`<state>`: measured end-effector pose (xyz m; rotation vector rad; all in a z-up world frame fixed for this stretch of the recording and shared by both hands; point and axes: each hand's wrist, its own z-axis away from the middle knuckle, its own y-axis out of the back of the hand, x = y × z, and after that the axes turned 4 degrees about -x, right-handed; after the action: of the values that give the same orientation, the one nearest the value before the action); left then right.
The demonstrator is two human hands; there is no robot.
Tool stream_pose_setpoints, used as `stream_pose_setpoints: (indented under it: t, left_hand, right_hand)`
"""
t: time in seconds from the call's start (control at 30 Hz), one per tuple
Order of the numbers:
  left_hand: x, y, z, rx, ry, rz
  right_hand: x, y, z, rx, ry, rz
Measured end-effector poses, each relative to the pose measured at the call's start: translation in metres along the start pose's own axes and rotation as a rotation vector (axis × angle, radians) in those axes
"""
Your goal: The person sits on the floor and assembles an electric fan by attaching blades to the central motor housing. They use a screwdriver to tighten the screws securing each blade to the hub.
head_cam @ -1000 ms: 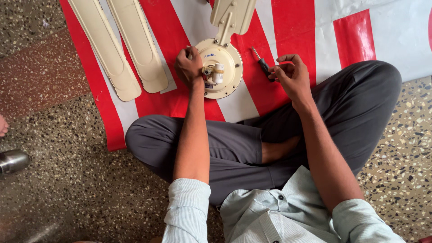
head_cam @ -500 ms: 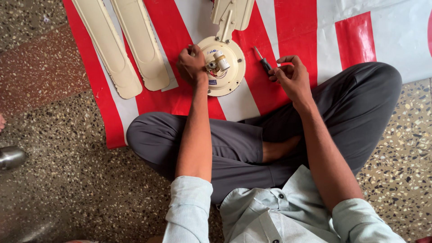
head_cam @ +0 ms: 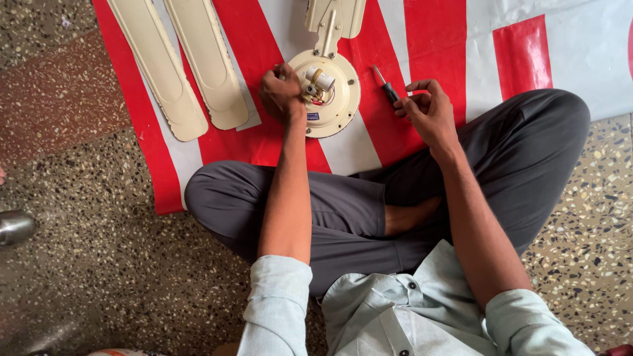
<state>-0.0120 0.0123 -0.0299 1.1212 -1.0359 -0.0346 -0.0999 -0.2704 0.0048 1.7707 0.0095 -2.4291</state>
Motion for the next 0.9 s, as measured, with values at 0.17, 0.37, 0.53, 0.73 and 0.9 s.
stream_pose_setpoints:
  t: [0.17,0.37,0.53,0.73,0.9]
  left_hand:
    - [0.003,0.003,0.002,-0.037,0.047,-0.017]
    - [0.003,0.003,0.003,-0.013,0.028,-0.012]
    - [0.004,0.003,0.003,-0.019,0.027,-0.033]
    - [0.002,0.003,0.003,-0.02,0.017,-0.033]
    - [0.0,0.001,0.001,-0.072,0.02,-0.035]
  right_hand:
    - [0.004,0.001,0.0,-0.002,0.007,0.0]
    - [0.001,0.0,0.001,-0.012,0.017,0.007]
    - [-0.032,-0.009,0.023,0.031,0.107,0.044]
    - [-0.104,-0.036,0.11,0.391,0.537,-0.179]
    - [-0.142,-0.042,0.17,0.388,0.648,-0.235]
